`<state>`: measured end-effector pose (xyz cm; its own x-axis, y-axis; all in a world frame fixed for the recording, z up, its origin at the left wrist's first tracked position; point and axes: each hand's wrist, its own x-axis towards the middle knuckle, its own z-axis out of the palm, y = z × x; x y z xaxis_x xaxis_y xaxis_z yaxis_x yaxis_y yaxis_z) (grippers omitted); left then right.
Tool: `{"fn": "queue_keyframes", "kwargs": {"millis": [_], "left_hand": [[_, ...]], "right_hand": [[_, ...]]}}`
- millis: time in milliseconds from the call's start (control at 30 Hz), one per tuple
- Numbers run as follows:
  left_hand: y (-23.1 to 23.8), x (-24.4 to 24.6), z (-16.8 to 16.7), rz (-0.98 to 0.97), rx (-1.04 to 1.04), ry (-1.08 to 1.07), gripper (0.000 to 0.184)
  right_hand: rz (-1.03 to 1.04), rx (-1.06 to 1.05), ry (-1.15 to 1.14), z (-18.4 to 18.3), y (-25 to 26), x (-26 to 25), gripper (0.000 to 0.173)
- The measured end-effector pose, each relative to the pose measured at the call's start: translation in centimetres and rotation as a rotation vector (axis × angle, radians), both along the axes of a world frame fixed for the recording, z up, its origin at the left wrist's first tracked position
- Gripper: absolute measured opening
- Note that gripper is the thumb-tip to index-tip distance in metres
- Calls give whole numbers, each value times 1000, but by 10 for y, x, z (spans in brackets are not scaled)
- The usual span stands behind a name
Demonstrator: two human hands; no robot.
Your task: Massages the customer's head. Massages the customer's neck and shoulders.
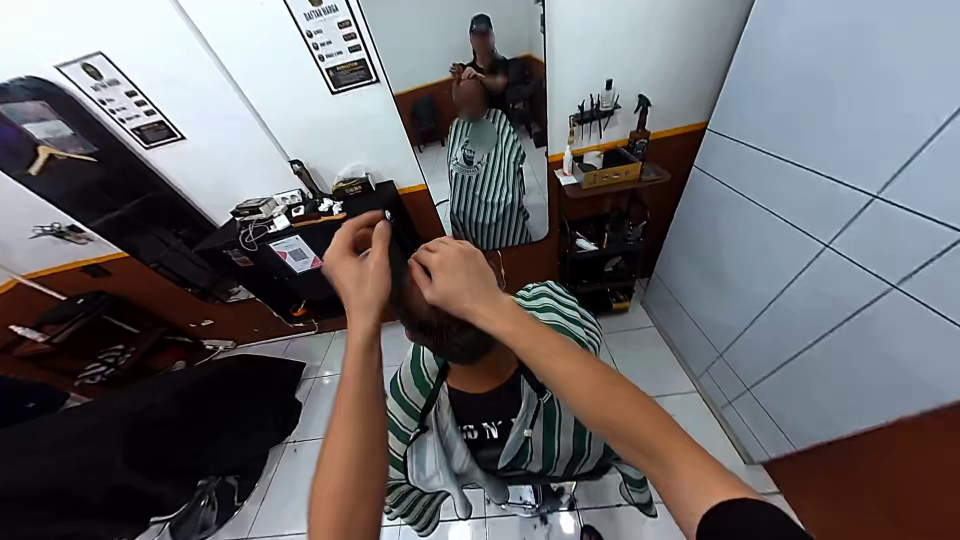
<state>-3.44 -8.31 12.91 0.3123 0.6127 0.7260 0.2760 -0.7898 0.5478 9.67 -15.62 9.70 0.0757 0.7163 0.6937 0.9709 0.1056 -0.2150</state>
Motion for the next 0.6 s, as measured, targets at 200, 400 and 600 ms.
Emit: {"fn": "queue_keyframes", "kwargs": {"millis": [200, 400, 600], "left_hand": [[12, 44, 21, -269, -239, 579, 62], [-34, 38, -24, -12, -23, 527, 74], [-38, 39, -77, 62, 155, 236, 74]], "right_hand": [[-366, 596, -53, -103, -8, -52, 64], [-533, 695, 97, -165, 13, -60, 103], [-659, 697, 333, -200, 8, -80, 107]]}}
